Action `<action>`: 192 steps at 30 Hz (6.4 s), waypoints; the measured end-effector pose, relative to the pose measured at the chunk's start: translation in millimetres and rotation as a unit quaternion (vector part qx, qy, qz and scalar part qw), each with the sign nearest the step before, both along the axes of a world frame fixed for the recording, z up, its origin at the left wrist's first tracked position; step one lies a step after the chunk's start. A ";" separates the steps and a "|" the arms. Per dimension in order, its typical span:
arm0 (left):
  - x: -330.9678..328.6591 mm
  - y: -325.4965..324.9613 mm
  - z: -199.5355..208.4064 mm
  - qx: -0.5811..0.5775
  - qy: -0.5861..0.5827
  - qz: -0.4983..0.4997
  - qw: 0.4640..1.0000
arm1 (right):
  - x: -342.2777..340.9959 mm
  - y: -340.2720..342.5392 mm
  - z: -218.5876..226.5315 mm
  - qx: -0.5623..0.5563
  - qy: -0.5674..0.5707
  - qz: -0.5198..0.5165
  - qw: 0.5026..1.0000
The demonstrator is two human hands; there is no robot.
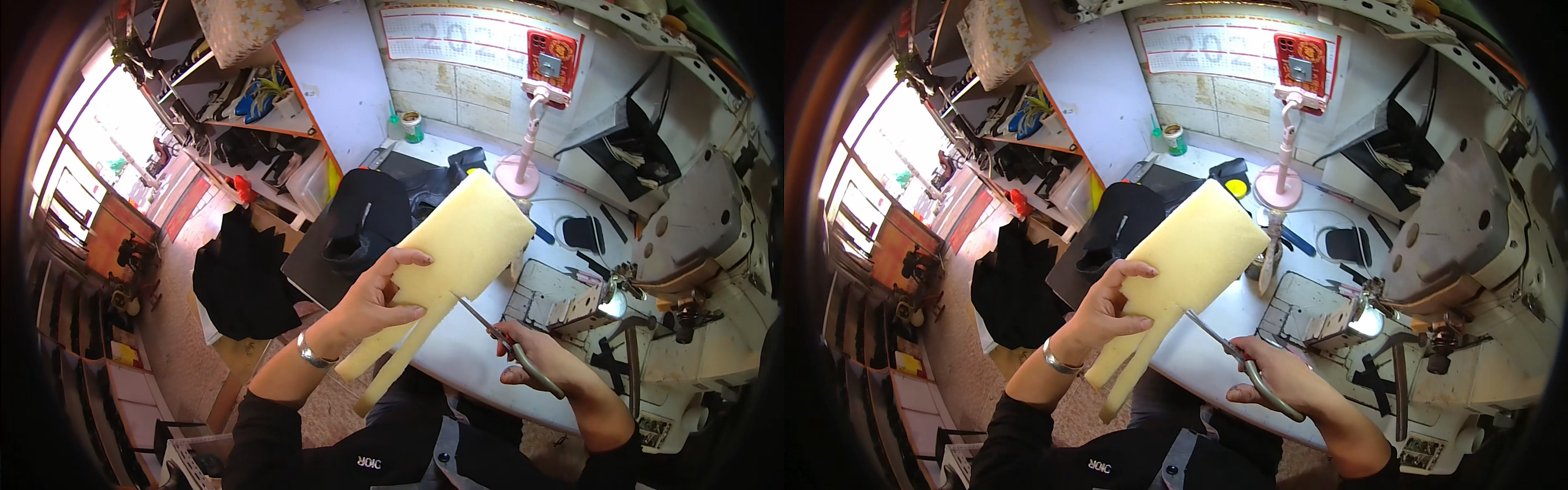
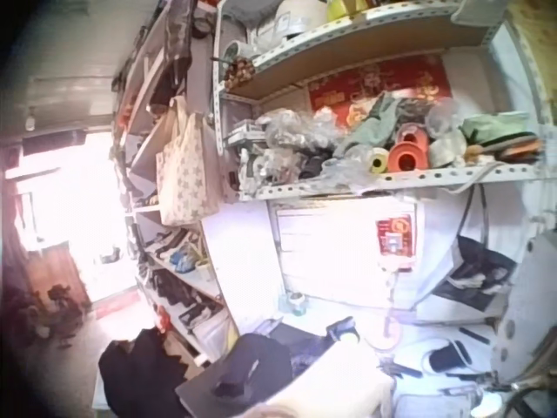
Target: The person handles a black shoe, applies a substance to the sole with a brush, then cuts a piece of foam and inserts it into the shoe. The person continues to adjust the foam and apply more substance to the shoe's interior.
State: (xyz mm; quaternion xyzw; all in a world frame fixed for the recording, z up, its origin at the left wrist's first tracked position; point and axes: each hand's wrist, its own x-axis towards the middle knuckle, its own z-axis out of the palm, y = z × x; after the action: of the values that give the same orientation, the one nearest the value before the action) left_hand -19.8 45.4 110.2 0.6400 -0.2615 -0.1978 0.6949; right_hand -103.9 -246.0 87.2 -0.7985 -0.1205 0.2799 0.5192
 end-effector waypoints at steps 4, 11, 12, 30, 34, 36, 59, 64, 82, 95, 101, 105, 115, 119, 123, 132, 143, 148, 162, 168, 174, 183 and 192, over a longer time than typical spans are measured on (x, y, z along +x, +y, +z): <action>-5.7 -14.9 -19.3 0.013 0.043 0.007 0.999 | -8.8 -14.1 -4.0 -0.026 -0.018 -0.001 0.999; -8.2 -24.6 -48.2 0.038 0.083 -0.007 0.996 | -19.6 -30.3 -25.5 -0.018 0.018 -0.010 1.000; -7.9 -24.9 -50.7 0.046 0.086 -0.007 0.995 | -19.7 -31.7 -27.1 -0.015 0.031 -0.018 0.999; -25.0 1.3 -48.0 -0.092 -0.118 0.416 0.897 | -22.1 -10.1 -66.4 -0.222 -0.243 -0.153 0.932; -21.9 96.0 -59.7 -0.068 -0.208 0.576 0.787 | -34.6 1.0 -88.7 -0.220 -0.366 -0.133 0.894; -28.1 154.4 -86.2 -0.076 -0.112 0.610 0.781 | -41.9 2.9 -98.3 -0.245 -0.317 -0.157 0.903; 161.4 388.6 -309.7 0.357 0.163 0.683 0.616 | -51.2 46.4 -118.5 -0.415 -0.222 -0.193 0.861; 125.0 379.8 -329.4 0.280 0.206 0.723 0.597 | -60.2 42.4 -126.9 -0.310 -0.218 -0.287 0.880; 153.6 289.3 -440.6 0.473 -0.206 0.409 0.752 | -62.9 53.3 -105.3 -0.357 -0.222 -0.253 0.871; 223.9 367.4 -342.7 0.603 -0.070 0.330 0.723 | -73.2 42.2 -123.4 -0.351 -0.202 -0.255 0.878; 231.0 384.3 -351.7 0.215 0.000 0.634 0.743 | -73.5 45.4 -124.4 -0.281 -0.115 -0.317 0.899; 176.6 384.5 -304.2 0.216 0.191 0.754 0.590 | -78.8 47.4 -112.1 -0.262 -0.139 -0.313 0.902; -47.5 63.8 -150.9 0.231 -0.272 0.111 0.928 | -73.8 66.2 -96.5 -0.157 -0.052 -0.375 0.912; -50.5 -20.1 -144.2 0.303 -0.355 -0.013 0.884 | -79.1 63.3 -99.0 -0.138 -0.074 -0.356 0.921; -48.6 -34.2 -134.2 0.250 -0.062 0.008 0.966 | -83.1 53.7 -96.2 -0.130 -0.169 -0.322 0.922; -6.1 -5.5 -37.5 -0.294 0.309 0.187 0.885 | -45.2 75.6 -86.4 0.059 -0.131 -0.171 0.975; 18.2 -8.3 -7.7 -0.301 0.150 0.361 0.870 | -27.9 90.7 -60.1 0.274 0.155 -0.056 0.948; 23.9 -12.0 -10.6 -0.281 0.111 0.363 0.881 | -21.2 95.2 -48.9 0.246 0.149 -0.030 0.957; 17.3 -11.2 -8.9 -0.275 0.099 0.381 0.877 | -15.9 105.0 -40.4 0.206 0.105 -0.043 0.972; -0.4 -25.6 -22.2 -0.295 0.124 0.325 0.890 | -14.2 105.7 -42.4 0.186 0.077 -0.044 0.978; -3.2 -31.1 -23.5 -0.289 0.099 0.361 0.881 | -15.4 107.1 -37.6 0.177 0.059 -0.040 0.982; -5.2 -33.4 -20.6 -0.287 0.065 0.370 0.881 | -16.2 107.7 -37.2 0.191 0.050 -0.054 0.979; -7.5 -34.5 -18.6 -0.305 0.089 0.346 0.883 | -18.2 104.6 -37.5 0.186 0.026 -0.043 0.981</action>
State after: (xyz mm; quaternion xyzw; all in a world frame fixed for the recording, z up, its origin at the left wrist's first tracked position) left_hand -27.3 10.9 91.6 0.4255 -0.0082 0.0885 0.9006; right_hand -122.1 -141.4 49.7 -0.6849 -0.1224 0.2503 0.6732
